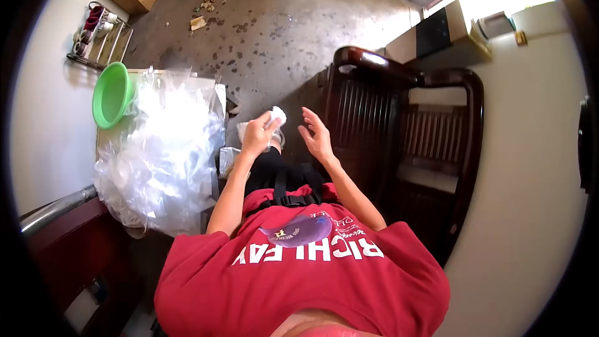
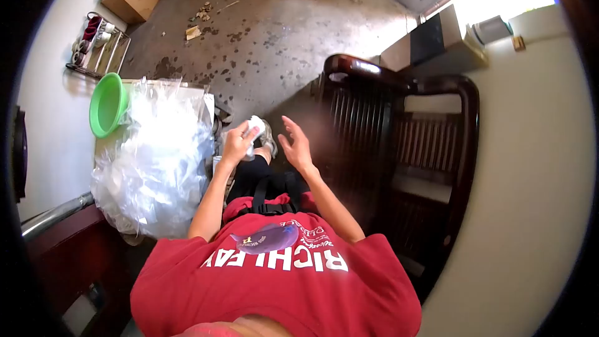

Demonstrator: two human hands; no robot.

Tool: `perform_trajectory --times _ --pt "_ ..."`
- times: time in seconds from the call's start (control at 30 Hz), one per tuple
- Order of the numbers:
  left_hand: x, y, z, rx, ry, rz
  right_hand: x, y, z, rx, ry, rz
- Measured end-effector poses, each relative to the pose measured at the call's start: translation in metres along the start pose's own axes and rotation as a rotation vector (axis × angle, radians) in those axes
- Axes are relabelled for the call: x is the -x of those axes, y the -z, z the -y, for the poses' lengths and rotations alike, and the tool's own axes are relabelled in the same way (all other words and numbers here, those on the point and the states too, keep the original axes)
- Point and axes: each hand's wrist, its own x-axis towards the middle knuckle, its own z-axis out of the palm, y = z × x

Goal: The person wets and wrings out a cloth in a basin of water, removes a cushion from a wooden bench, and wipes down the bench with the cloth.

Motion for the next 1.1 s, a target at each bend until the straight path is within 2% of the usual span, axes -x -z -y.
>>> perform_trajectory --times 0.03,0.1,0.17,0.23,0.33,0.47,0.5,0.57,0.63,0.67,0.77,0.83,0.9,0.97,1.0,1.1 --pt "-0.014 0.004 -0.013 -0.048 -0.058 0.075 -0.02 0.0 0.014 0.029 0.022 0.085" --pt "-0.046 0.012 -0.021 -0.064 -0.189 0.106 -0.068 -0.004 0.03 0.128 0.297 0.215" --pt "-0.079 0.023 -0.022 -0.025 -0.212 0.142 -0.107 -0.009 0.026 0.222 0.257 0.318" --pt "-0.107 0.034 -0.025 -0.092 -0.203 0.096 -0.134 -0.008 0.041 0.207 0.299 0.311" --pt "-0.149 0.051 -0.026 -0.061 -0.185 -0.013 -0.182 -0.005 0.07 0.115 0.12 0.343" --pt "-0.2 0.067 -0.016 -0.105 -0.044 -0.156 -0.256 -0.011 0.077 0.119 0.066 0.445" --pt "-0.215 0.071 -0.017 -0.092 0.017 -0.2 -0.277 -0.013 0.08 0.121 0.089 0.455" --pt "-0.242 0.073 -0.005 -0.094 -0.007 -0.349 -0.323 -0.02 0.08 0.122 0.134 0.523" --pt "-0.262 0.079 0.004 -0.018 0.138 -0.461 -0.37 -0.023 0.081 0.079 0.276 0.502" --pt "-0.271 0.084 0.012 -0.074 0.146 -0.495 -0.393 -0.025 0.082 0.08 0.291 0.525" --pt "-0.282 0.093 0.011 -0.036 0.245 -0.586 -0.448 -0.033 0.099 0.186 0.371 0.776" --pt "-0.29 0.098 -0.005 0.075 0.311 -0.64 -0.476 -0.047 0.111 0.187 0.46 0.862" --pt "-0.289 0.099 -0.004 0.007 0.322 -0.705 -0.499 -0.064 0.117 0.124 0.483 0.938" --pt "-0.289 0.096 -0.004 0.206 0.393 -0.841 -0.52 -0.086 0.128 0.192 0.495 1.035" --pt "-0.29 0.095 -0.007 0.209 0.413 -0.889 -0.527 -0.096 0.133 0.268 0.498 1.074" --pt "-0.296 0.099 -0.013 0.106 0.395 -1.141 -0.537 -0.132 0.143 0.239 0.601 1.211"
